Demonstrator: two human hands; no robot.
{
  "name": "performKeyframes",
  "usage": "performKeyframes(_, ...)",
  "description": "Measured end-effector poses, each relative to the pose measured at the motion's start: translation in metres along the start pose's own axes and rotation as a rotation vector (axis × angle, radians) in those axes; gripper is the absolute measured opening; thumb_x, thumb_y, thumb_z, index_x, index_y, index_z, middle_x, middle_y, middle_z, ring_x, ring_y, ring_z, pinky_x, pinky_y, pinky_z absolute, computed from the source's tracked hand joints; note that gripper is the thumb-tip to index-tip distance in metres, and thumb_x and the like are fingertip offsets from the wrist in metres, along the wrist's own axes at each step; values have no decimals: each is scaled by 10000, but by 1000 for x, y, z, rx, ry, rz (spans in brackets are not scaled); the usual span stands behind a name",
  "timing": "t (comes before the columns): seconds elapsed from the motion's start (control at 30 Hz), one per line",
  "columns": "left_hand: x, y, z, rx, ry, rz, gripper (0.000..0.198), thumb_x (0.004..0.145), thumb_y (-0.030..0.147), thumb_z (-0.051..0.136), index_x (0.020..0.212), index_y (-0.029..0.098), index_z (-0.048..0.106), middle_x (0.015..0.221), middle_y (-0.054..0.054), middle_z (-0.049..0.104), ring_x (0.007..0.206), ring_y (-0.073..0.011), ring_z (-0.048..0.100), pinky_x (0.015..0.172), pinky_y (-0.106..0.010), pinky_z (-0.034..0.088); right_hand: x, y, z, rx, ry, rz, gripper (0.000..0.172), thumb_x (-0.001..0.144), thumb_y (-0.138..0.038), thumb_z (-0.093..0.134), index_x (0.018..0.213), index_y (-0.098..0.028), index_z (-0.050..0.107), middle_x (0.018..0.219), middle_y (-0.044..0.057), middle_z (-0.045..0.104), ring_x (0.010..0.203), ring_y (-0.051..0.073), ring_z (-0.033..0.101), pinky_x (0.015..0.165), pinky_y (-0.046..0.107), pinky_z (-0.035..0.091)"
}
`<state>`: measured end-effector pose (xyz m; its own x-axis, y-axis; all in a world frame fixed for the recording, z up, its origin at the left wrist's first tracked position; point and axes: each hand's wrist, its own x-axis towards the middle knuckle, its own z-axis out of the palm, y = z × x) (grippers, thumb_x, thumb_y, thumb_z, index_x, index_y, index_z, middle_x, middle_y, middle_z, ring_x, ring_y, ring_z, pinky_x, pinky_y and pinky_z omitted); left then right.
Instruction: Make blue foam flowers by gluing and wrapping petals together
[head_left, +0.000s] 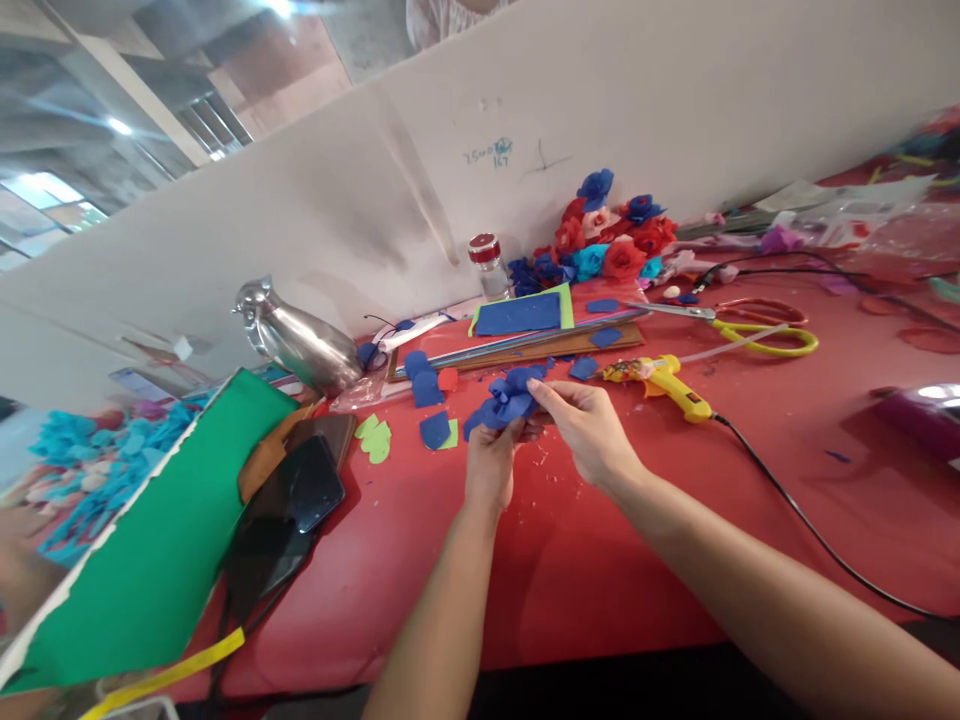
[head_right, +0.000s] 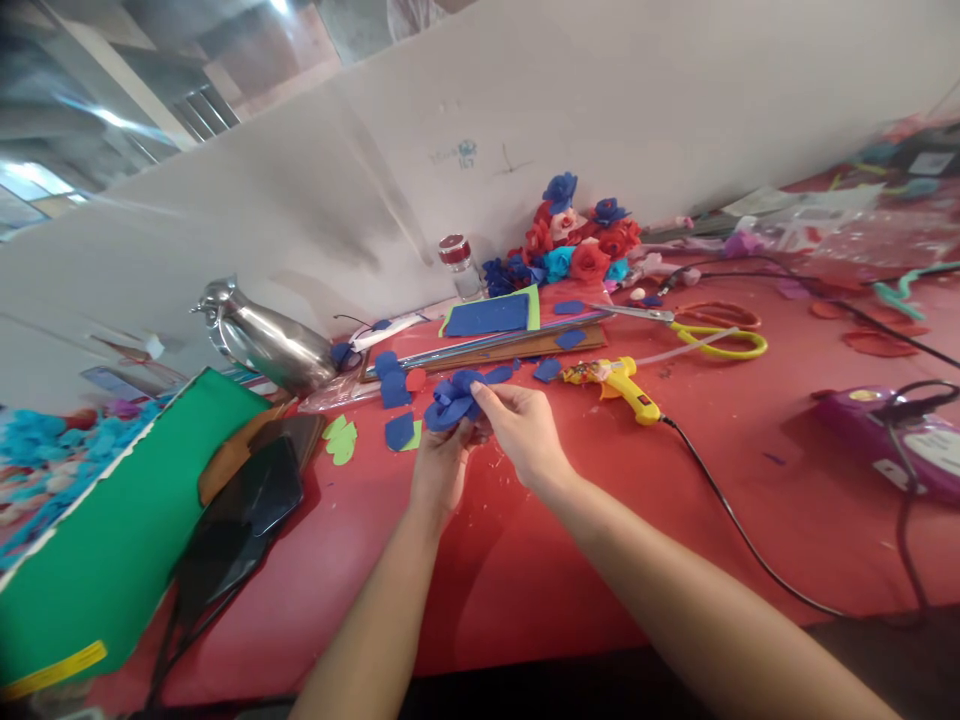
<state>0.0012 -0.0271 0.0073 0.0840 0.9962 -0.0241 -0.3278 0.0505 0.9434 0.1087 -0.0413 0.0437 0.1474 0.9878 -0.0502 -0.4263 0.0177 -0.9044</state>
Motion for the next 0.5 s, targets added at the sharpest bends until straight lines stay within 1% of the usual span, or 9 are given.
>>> performKeyframes(0.13,1,0,-1,13,1,-15,317,596,418,784,752,151,717,644,-33,685,584,-121,588,643,-289,478,-1,1,0,-19,-37,-4,412,651,-553,698,596,-146,660,507,-1,568,488,100,475,498,252,421)
performKeyframes(0.23,1,0,-1,7,-5,-13,310,597,416,783,739,149,715,657,-38,692,577,-122,596,641,-290,481,-2,1,0,1,-69,4,418,679,-542,682,533,-160,595,477,-17,514,474,93,440,481,248,389)
performKeyframes(0.37,0,0,-2,1,-6,-13,307,606,417,778,749,152,715,649,-36,689,579,-129,607,632,-286,478,-2,2,0,15,-79,-12,404,689,-517,679,522,-180,531,483,-35,464,487,96,415,489,255,374)
performKeyframes(0.43,0,0,-2,1,-13,-9,303,612,416,775,744,150,712,635,-36,681,573,-128,599,623,-282,471,-1,4,-1,-4,-85,-30,399,700,-506,665,519,-184,514,506,-31,473,503,101,416,505,262,377)
performKeyframes(0.5,0,0,-2,-1,-16,-2,295,616,414,771,730,150,707,628,-34,674,566,-124,589,615,-277,463,-1,5,-2,-39,-93,-45,375,721,-480,639,524,-183,522,546,-16,511,525,109,432,519,267,380)
